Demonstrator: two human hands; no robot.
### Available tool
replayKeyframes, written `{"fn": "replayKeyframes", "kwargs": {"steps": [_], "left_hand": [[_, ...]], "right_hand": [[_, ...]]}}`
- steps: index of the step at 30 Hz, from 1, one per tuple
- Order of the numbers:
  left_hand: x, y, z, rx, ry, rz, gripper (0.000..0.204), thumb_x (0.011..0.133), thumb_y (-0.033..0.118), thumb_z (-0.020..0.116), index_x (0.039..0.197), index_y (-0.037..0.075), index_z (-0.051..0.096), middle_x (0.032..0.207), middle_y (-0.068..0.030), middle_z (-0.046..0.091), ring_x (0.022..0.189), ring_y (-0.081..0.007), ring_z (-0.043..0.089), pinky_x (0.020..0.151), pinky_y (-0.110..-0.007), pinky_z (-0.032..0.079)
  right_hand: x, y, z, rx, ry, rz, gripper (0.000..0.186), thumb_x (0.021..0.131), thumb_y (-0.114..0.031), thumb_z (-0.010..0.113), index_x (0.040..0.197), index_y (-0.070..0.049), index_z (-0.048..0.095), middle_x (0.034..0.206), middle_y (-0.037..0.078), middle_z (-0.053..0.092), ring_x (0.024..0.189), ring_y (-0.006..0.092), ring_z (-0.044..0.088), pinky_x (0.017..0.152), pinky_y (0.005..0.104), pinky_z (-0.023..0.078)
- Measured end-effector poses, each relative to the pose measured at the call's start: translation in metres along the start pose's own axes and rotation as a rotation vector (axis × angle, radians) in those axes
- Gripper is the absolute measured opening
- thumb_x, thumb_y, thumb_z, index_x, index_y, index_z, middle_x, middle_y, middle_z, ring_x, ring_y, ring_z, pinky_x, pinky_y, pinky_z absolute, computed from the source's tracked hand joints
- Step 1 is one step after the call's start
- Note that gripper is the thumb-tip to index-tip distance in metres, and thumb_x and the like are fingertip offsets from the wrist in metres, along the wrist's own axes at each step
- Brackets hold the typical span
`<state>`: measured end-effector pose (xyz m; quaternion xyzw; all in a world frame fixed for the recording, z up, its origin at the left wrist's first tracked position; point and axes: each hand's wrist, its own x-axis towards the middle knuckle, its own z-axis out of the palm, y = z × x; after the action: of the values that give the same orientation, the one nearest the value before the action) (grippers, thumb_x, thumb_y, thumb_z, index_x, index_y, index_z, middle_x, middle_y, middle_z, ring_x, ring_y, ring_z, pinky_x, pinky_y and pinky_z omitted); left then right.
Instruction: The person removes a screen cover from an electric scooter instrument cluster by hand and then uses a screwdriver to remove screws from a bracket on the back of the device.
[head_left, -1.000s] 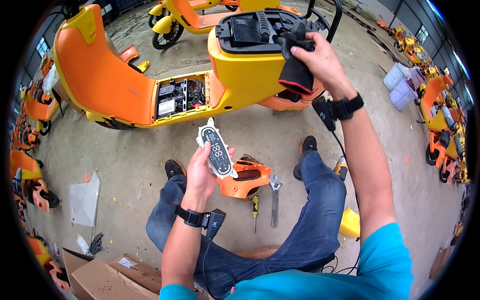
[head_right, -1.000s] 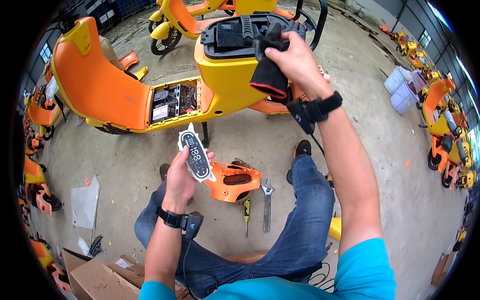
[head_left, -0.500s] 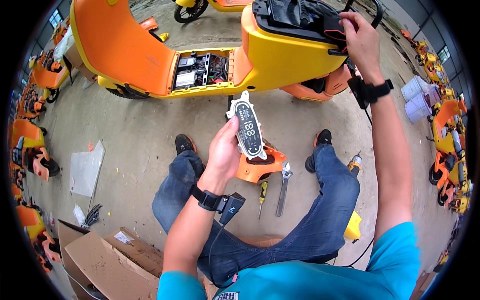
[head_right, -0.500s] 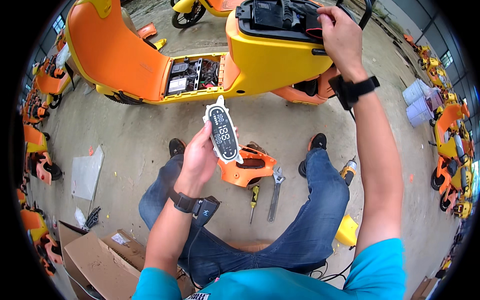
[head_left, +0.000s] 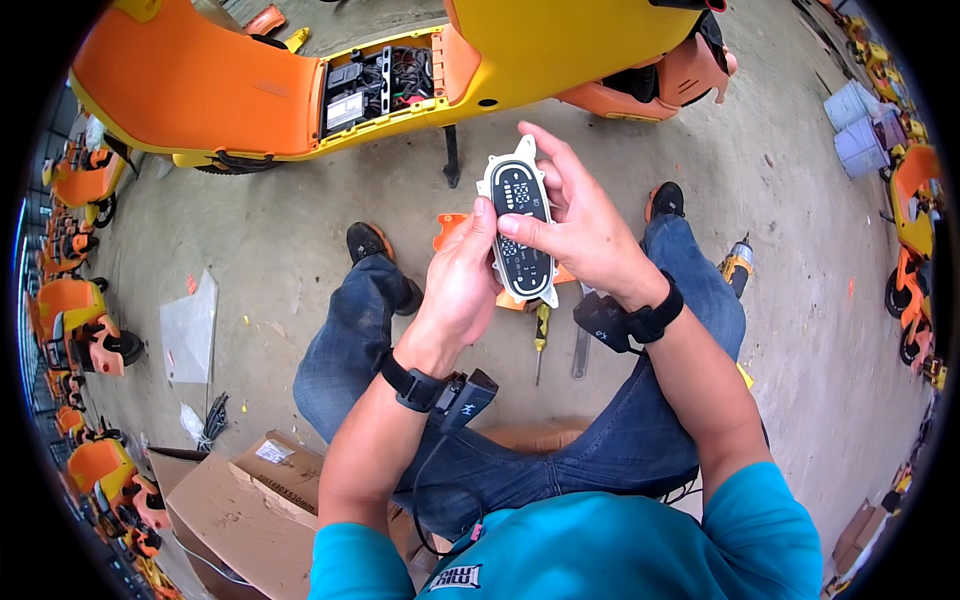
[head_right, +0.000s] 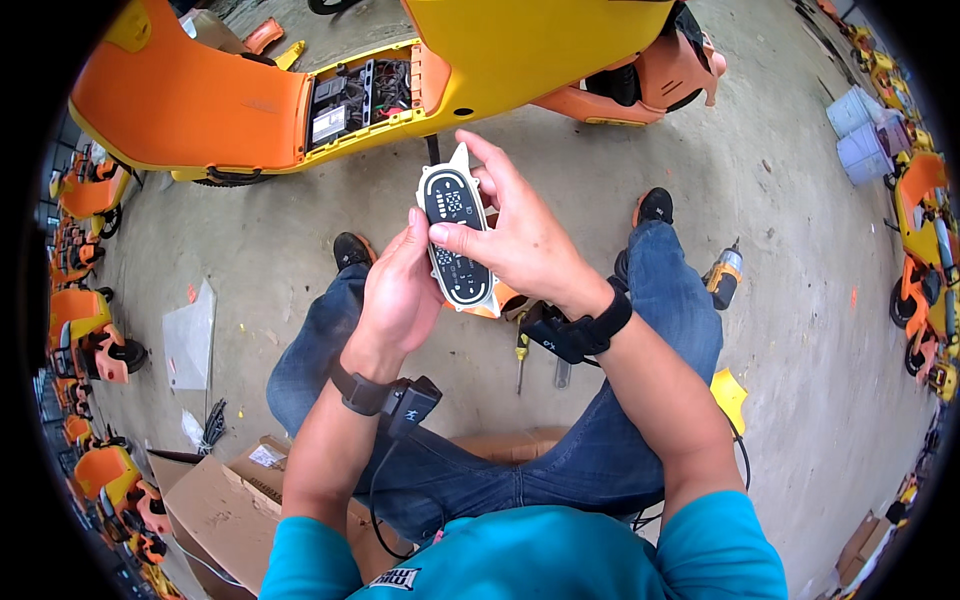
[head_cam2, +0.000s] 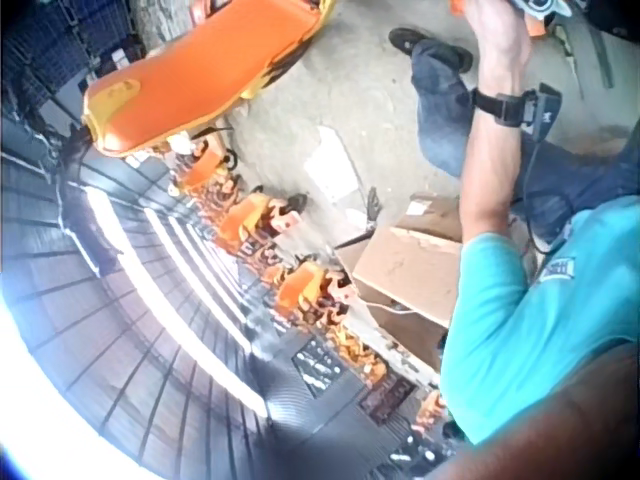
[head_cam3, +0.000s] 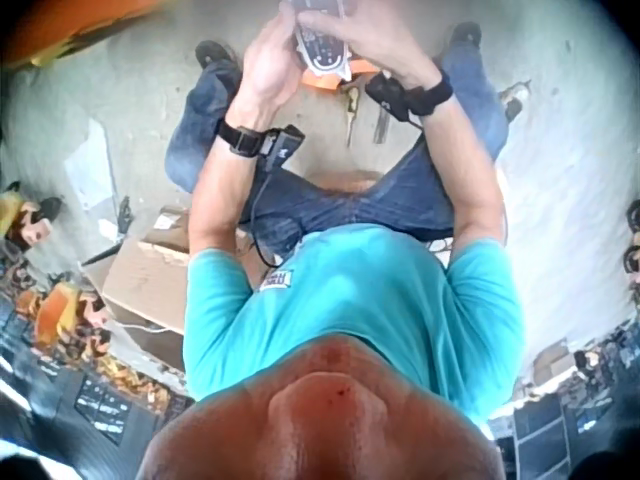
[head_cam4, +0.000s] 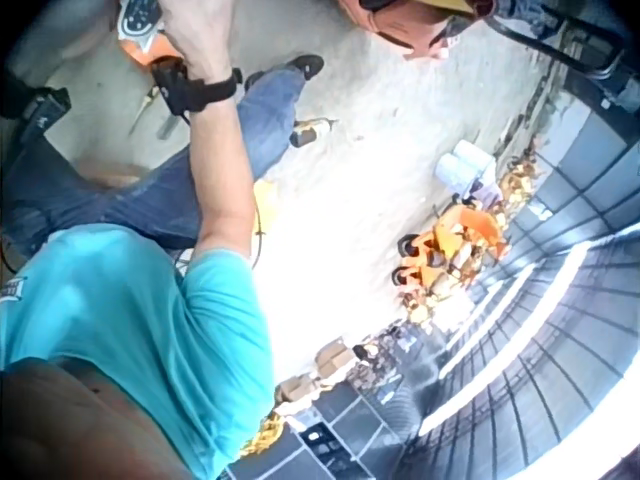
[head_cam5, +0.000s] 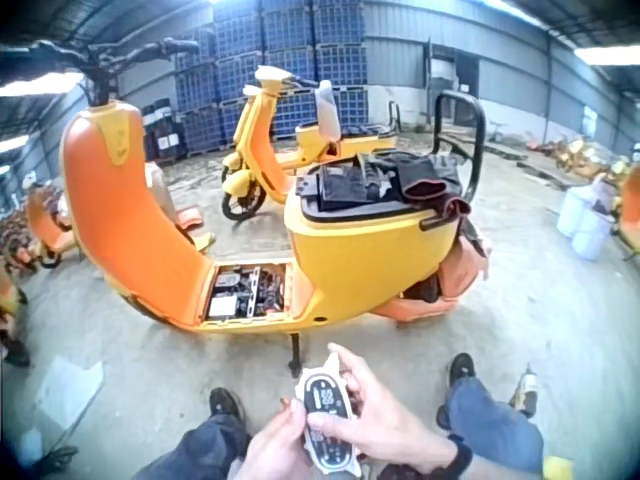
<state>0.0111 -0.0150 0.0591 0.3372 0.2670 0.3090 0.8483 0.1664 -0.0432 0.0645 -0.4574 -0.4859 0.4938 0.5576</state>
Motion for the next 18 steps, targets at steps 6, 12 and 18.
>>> {"fn": "replayKeyframes", "kwargs": {"steps": [6, 12, 18], "left_hand": [[-0.001, -0.003, 0.007, 0.034, -0.069, -0.010, 0.051, 0.107, 0.040, 0.028, 0.131, 0.001, 0.049, 0.120, -0.0098, 0.062, 0.109, -0.0188, 0.063, 0.093, -0.036, 0.054], [-0.001, -0.009, 0.003, 0.109, -0.158, 0.035, 0.047, 0.106, 0.039, 0.034, 0.126, 0.000, 0.052, 0.108, -0.0089, 0.067, 0.096, -0.0180, 0.068, 0.085, -0.033, 0.057], [-0.002, -0.014, 0.003, 0.093, -0.128, 0.026, 0.049, 0.106, 0.040, 0.032, 0.126, -0.001, 0.051, 0.108, -0.0122, 0.067, 0.095, -0.0227, 0.069, 0.084, -0.034, 0.058]], "right_hand": [[-0.002, -0.001, -0.005, -0.096, 0.125, -0.082, 0.061, 0.085, -0.015, 0.073, 0.136, 0.000, 0.042, 0.084, 0.005, 0.064, 0.081, 0.0100, 0.059, 0.073, 0.0251, 0.049], [-0.004, -0.012, -0.002, -0.032, 0.223, 0.020, 0.035, 0.096, -0.018, 0.063, 0.123, 0.000, 0.050, 0.081, 0.005, 0.067, 0.071, 0.0061, 0.059, 0.063, 0.0229, 0.048], [0.001, 0.000, -0.004, 0.002, 0.286, -0.026, 0.032, 0.103, -0.025, 0.052, 0.121, 0.000, 0.056, 0.079, 0.001, 0.065, 0.067, 0.0037, 0.057, 0.059, 0.0207, 0.046]]}}
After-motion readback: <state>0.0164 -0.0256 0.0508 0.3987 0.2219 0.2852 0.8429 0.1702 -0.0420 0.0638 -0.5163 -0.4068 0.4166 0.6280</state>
